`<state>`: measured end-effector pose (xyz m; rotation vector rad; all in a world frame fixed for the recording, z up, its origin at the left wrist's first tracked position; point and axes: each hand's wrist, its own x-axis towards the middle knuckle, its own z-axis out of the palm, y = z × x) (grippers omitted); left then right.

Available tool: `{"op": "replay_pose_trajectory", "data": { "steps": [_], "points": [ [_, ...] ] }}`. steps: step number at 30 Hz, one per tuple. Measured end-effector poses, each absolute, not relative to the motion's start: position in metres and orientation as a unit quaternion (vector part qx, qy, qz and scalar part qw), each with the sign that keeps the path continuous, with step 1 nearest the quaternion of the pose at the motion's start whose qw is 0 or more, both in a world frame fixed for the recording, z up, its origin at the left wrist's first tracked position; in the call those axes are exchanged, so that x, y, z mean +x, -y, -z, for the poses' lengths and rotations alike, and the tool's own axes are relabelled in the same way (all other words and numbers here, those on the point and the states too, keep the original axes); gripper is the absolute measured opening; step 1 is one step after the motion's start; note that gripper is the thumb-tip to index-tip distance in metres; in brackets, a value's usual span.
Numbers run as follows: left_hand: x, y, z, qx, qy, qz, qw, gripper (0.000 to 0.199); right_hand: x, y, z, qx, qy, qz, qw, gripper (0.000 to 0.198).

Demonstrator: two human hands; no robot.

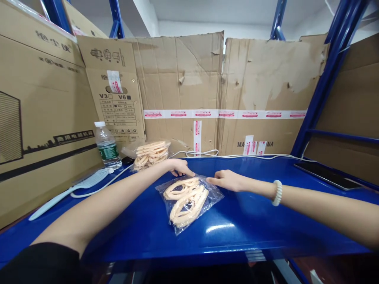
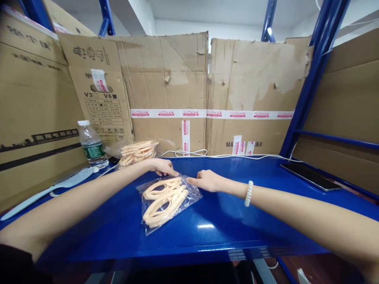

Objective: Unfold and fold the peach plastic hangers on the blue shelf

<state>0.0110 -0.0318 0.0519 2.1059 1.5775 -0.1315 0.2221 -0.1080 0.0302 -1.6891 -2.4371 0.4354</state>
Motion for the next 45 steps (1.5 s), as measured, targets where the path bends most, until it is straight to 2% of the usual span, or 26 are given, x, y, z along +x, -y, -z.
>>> {"op": "replay_pose_trajectory", "data": {
  "steps": [3,9,13,18,23,27,34,45],
  "points": [
    [0.010,0.032,-0.056,0.768,-0.586,0.074,0.248,0.060,0.221,0.116,-0.032,-0.602,0.770,-0.205,0.051,0.054],
    [0.009,0.034,-0.055,0.759,-0.592,0.095,0.255,0.054,0.212,0.121,-0.039,-0.576,0.755,-0.312,0.013,0.042],
    [0.010,0.031,-0.049,0.749,-0.594,0.108,0.273,0.042,0.204,0.124,-0.041,-0.604,0.711,-0.358,0.046,0.027],
    [0.012,0.025,-0.043,0.730,-0.605,0.125,0.291,0.026,0.201,0.119,-0.044,-0.594,0.633,-0.489,0.084,0.015],
    [0.009,0.023,-0.039,0.717,-0.603,0.093,0.337,0.023,0.200,0.118,-0.049,-0.567,0.569,-0.579,0.138,0.008],
    [-0.005,0.024,-0.049,0.707,-0.568,0.044,0.420,0.024,0.202,0.118,-0.054,-0.523,0.539,-0.637,0.175,0.004],
    [-0.033,0.028,-0.064,0.648,-0.520,0.007,0.556,0.028,0.201,0.097,-0.050,-0.473,0.511,-0.687,0.209,0.009],
    [-0.051,0.021,-0.046,0.565,-0.494,-0.052,0.658,0.027,0.190,0.078,-0.033,-0.455,0.472,-0.717,0.238,0.008]
  ]
}}
